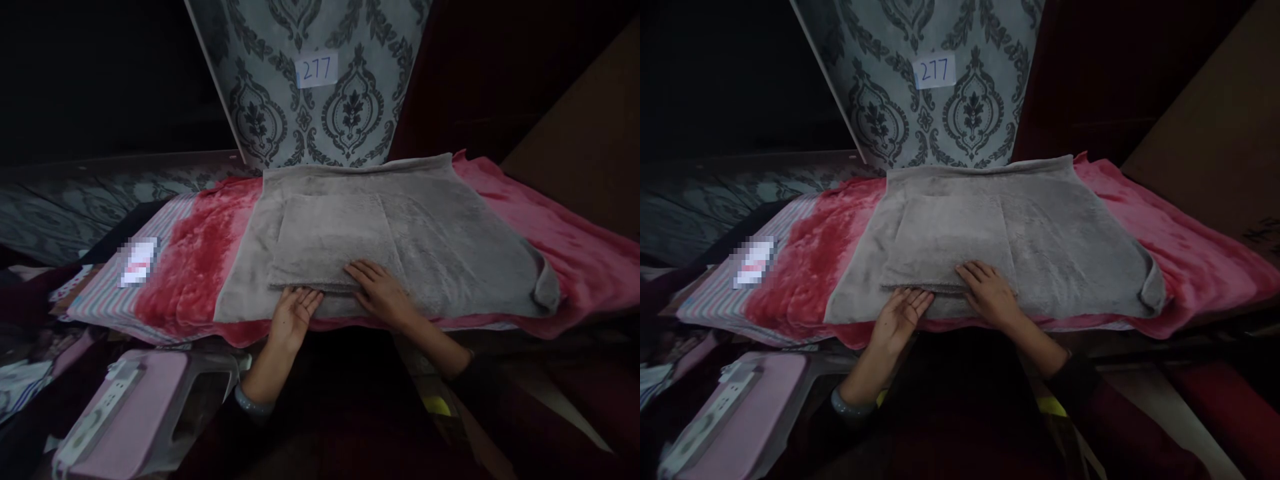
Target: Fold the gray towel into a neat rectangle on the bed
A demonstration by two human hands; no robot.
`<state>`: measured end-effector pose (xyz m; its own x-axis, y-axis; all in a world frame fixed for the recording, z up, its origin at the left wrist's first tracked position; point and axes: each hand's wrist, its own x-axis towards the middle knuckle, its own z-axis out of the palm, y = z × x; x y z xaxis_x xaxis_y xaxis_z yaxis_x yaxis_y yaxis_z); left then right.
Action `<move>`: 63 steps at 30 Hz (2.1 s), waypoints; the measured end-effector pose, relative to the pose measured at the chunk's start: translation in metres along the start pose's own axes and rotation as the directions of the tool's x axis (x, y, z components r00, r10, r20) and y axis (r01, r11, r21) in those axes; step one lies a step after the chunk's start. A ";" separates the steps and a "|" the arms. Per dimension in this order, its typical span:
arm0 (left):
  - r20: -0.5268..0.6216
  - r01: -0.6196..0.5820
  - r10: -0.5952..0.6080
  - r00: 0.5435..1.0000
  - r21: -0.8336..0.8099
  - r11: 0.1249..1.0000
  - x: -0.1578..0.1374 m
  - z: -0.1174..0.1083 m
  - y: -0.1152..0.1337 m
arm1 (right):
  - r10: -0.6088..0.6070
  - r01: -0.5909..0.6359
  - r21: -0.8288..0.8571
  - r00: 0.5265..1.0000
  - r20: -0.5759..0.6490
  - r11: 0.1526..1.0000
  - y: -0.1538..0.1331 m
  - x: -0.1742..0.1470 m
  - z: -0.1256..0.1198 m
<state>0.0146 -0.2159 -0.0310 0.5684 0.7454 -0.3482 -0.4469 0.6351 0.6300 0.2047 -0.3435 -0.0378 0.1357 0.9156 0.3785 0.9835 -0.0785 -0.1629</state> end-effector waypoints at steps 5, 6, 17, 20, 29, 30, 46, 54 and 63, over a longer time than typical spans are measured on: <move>-0.018 0.019 -0.018 1.000 0.043 0.999 -0.006 -0.005 0.011 | 0.000 0.000 0.012 1.000 -0.028 1.000 0.003 -0.011 0.012; 0.003 0.037 -0.037 0.999 0.089 0.995 -0.009 -0.008 0.014 | 0.002 -0.001 0.027 0.999 -0.045 1.000 0.002 -0.013 0.012; 0.688 -0.676 0.294 0.664 0.720 -0.159 0.012 0.032 0.024 | 0.153 -0.151 -0.055 0.988 0.037 0.987 -0.019 0.029 -0.007; 0.702 -0.549 0.108 0.704 0.635 -0.543 0.032 0.036 0.012 | 0.177 -0.157 -0.122 0.969 0.170 0.980 -0.021 0.028 0.001; 0.578 -0.494 -0.090 0.811 0.596 -0.633 0.044 0.035 0.026 | 0.092 -0.094 -0.003 0.965 0.244 0.996 0.000 0.039 -0.017; 0.572 -0.506 -0.107 0.813 0.605 -0.614 0.050 0.041 0.035 | 0.088 -0.089 -0.005 0.971 0.220 0.996 0.005 0.048 -0.021; 0.542 -0.394 -0.056 0.839 0.532 -0.749 0.113 0.026 0.053 | -0.030 0.005 0.085 0.954 0.297 0.996 0.042 0.083 0.013; 0.544 -0.504 -0.207 0.813 0.480 -0.718 0.162 0.064 0.083 | -0.007 0.002 0.017 0.943 0.334 1.000 0.078 0.135 0.002; 0.495 -0.353 -0.004 0.869 0.615 -0.706 0.236 0.083 0.087 | 0.370 -0.354 -0.146 0.923 0.102 0.924 0.128 0.159 0.032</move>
<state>0.1671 -0.0010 -0.0012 0.8373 0.5454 0.0386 0.5394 -0.8355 0.1050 0.3480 -0.1956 -0.0277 0.4773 0.8566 0.1960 0.8778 -0.4544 -0.1518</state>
